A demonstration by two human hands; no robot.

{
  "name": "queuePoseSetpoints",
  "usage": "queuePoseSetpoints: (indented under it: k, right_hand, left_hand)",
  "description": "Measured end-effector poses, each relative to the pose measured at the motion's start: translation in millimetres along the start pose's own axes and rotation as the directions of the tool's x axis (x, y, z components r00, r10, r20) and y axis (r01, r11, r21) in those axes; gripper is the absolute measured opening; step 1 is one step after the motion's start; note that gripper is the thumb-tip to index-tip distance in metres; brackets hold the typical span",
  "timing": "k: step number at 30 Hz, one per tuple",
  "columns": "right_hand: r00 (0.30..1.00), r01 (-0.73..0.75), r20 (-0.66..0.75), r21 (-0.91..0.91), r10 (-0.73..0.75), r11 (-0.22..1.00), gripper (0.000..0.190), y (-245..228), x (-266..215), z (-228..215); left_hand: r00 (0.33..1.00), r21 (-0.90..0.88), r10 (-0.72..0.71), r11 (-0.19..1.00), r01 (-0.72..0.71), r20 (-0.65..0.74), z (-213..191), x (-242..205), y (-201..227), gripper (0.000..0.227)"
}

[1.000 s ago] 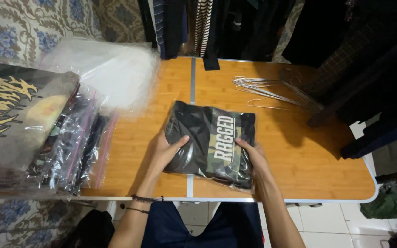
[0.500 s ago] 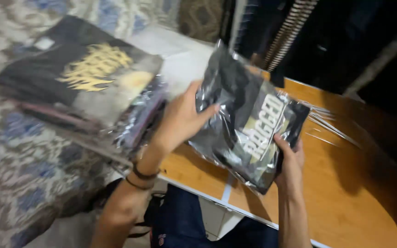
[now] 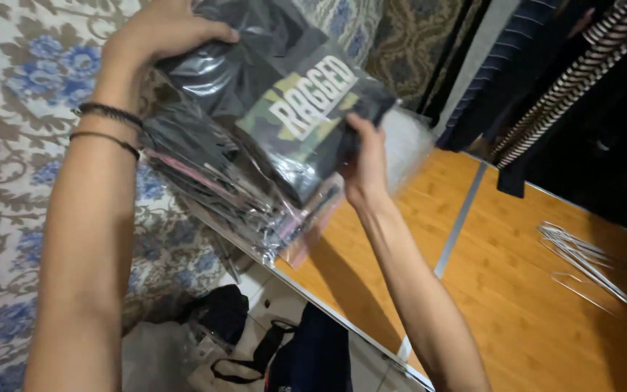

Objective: Folding a t-shirt and placing it into a clear plastic bag.

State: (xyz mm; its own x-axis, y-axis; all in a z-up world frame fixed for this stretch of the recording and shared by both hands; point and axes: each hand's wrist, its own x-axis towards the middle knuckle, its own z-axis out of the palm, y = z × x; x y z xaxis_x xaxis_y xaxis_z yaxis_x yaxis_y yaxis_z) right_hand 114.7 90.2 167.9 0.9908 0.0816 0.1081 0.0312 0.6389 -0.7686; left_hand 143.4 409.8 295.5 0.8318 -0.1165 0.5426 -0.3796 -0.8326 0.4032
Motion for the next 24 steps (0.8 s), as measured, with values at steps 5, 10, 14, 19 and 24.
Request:
queuePoseSetpoints:
  k: [5, 10, 14, 19, 24]
  right_hand:
    - [1.0, 0.018, 0.0, -0.144, -0.018, 0.989, 0.074, 55.9, 41.6, 24.0]
    - [0.961, 0.204, 0.261, -0.429, -0.096, 0.88, 0.072, 70.7, 67.3, 2.8]
    - [0.958, 0.173, 0.272, -0.801, 0.091, 0.574, 0.068, -4.1, 42.5, 21.4]
    - [0.827, 0.452, 0.47, -0.882, -0.307, -0.134, 0.079, -25.5, 35.9, 34.8]
    - [0.632, 0.749, 0.771, -0.633, -0.074, -0.197, 0.063, 29.0, 63.9, 14.8]
  left_hand:
    - [0.983, -0.073, -0.135, 0.987, 0.145, 0.125, 10.3, -9.6, -89.0, 0.07]
    - [0.94, 0.131, -0.317, 0.945, 0.301, 0.129, 52.6, -25.5, -158.9, 0.077]
    - [0.965, 0.111, -0.254, 0.963, 0.246, 0.066, 42.6, -17.3, -118.6, 0.096]
    - [0.997, 0.114, -0.03, 0.993, 0.022, 0.065, 66.8, 9.2, -111.6, 0.061]
    - [0.963, 0.167, -0.185, 0.974, 0.153, 0.194, 84.3, 1.1, -98.4, 0.067]
